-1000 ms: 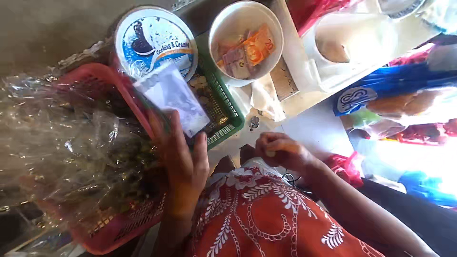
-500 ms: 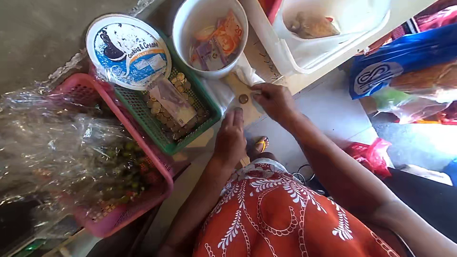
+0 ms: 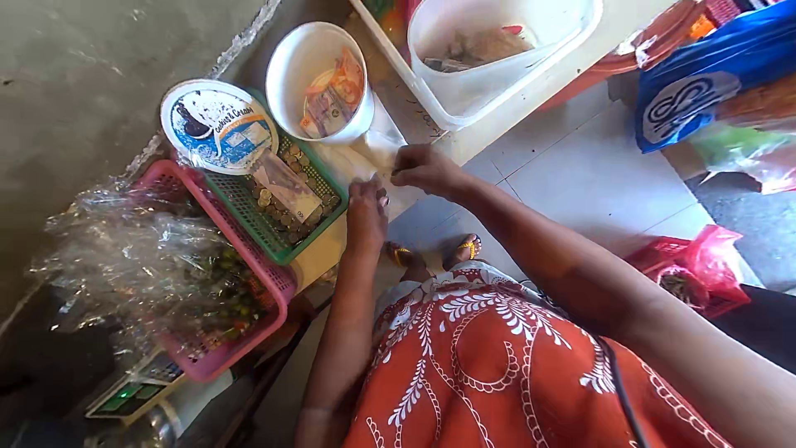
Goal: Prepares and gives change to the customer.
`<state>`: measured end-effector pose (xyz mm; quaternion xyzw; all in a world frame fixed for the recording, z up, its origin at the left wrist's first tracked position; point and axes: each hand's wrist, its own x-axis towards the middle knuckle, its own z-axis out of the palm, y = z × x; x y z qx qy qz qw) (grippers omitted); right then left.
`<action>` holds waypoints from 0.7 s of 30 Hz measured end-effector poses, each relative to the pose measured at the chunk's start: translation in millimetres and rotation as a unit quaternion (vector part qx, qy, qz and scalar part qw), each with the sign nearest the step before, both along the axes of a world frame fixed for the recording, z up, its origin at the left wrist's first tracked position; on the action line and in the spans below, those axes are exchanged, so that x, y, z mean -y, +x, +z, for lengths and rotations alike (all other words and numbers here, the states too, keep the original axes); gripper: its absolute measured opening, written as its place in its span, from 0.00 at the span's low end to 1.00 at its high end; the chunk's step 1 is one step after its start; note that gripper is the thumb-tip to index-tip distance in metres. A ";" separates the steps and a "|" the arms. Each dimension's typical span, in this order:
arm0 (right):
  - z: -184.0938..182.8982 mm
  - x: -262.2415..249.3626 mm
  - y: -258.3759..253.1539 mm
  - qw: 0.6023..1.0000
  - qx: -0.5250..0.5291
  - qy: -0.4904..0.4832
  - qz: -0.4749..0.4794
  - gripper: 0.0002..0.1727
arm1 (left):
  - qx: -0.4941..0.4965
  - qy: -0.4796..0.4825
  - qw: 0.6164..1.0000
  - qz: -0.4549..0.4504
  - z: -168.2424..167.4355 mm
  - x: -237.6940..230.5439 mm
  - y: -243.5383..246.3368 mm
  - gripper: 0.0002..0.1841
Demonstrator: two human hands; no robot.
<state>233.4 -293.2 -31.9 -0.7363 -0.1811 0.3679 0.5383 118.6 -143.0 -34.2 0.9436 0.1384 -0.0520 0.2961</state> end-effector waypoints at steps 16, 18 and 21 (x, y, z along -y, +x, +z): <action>-29.9 79.3 -51.8 0.878 -0.459 0.131 -0.015 0.42 | 0.055 0.103 0.990 -0.078 -12.7 23.6 -39.3 0.19; -27.6 84.9 -52.0 0.842 -0.504 0.191 -0.029 0.45 | 0.125 0.111 0.982 -0.089 -26.9 20.2 -45.8 0.15; -23.5 94.8 -56.0 0.788 -0.545 0.285 -0.042 0.45 | 0.201 0.098 0.969 -0.104 -41.2 13.9 -51.0 0.11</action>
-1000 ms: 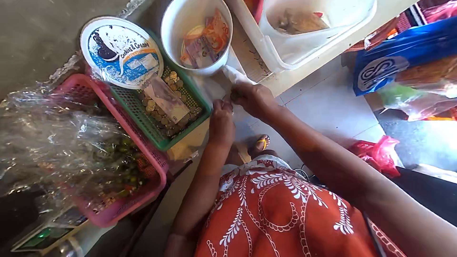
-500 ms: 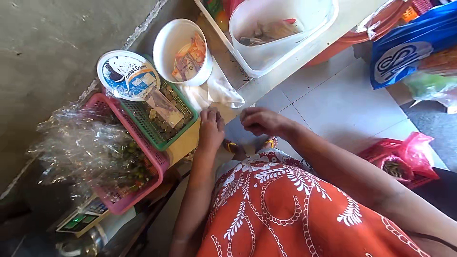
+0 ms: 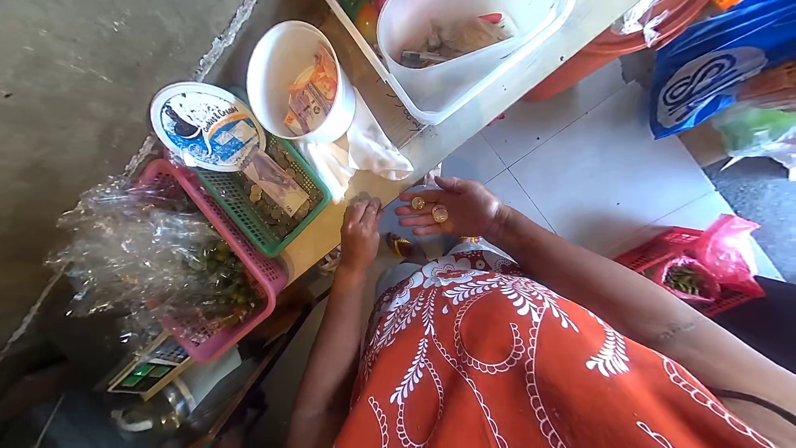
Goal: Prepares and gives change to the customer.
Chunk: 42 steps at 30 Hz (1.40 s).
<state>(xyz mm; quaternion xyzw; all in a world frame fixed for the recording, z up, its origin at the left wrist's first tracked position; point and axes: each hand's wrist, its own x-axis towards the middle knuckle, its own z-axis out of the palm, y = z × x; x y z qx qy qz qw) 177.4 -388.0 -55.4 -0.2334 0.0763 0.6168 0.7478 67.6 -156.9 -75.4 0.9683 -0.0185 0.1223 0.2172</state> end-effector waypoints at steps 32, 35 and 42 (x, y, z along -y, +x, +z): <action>13.9 447.8 6.0 0.784 0.078 0.053 -0.613 0.42 | -0.566 -0.635 0.511 -0.124 79.0 470.5 239.5 0.41; 3.3 497.8 27.1 0.726 0.029 0.007 -0.687 0.40 | -0.603 -0.625 0.474 -0.146 69.6 527.6 279.4 0.34; 19.8 617.1 95.5 0.622 -0.081 -0.115 -0.771 0.43 | -0.644 -0.536 0.490 -0.242 76.3 680.4 365.8 0.30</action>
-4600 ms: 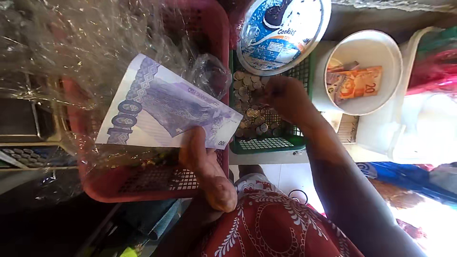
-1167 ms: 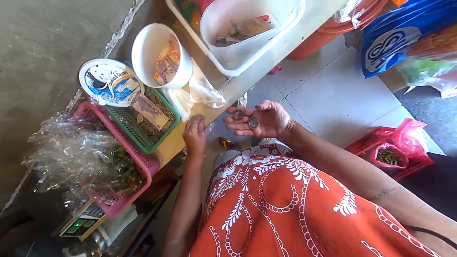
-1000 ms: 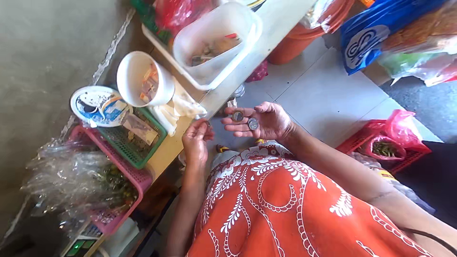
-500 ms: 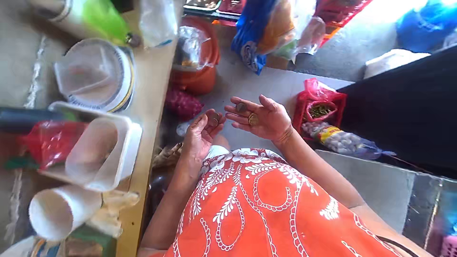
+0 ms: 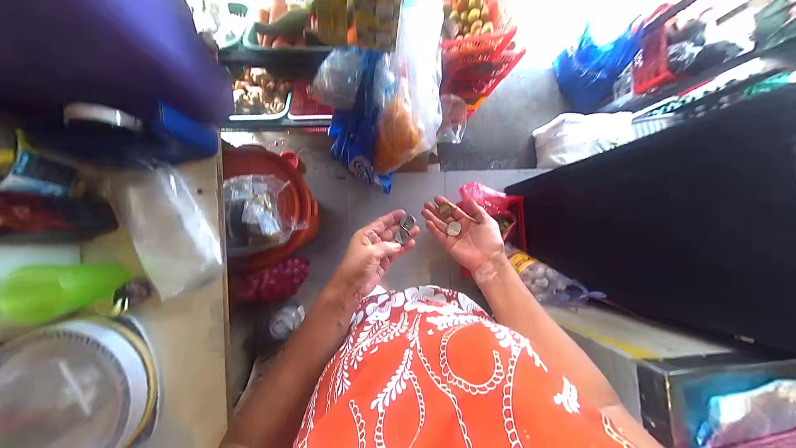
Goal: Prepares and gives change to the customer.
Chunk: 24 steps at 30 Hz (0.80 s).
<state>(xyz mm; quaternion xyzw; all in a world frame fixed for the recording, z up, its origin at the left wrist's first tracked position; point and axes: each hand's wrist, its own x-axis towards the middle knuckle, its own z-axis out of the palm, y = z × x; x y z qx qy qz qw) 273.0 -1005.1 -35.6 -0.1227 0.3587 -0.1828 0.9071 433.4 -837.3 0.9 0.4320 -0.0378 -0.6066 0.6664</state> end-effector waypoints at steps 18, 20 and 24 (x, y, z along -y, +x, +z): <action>-0.7 344.6 41.6 0.995 0.066 -0.010 -0.067 0.50 | 0.073 0.021 0.992 -0.105 13.6 392.6 -1.4 0.20; -0.6 376.8 46.9 0.995 0.072 -0.042 -0.048 0.51 | 0.207 0.025 0.968 -0.138 14.7 432.6 -8.8 0.17; -6.3 427.3 60.5 0.987 0.102 -0.123 0.004 0.48 | 0.529 -0.021 0.828 -0.182 11.4 501.5 -6.7 0.13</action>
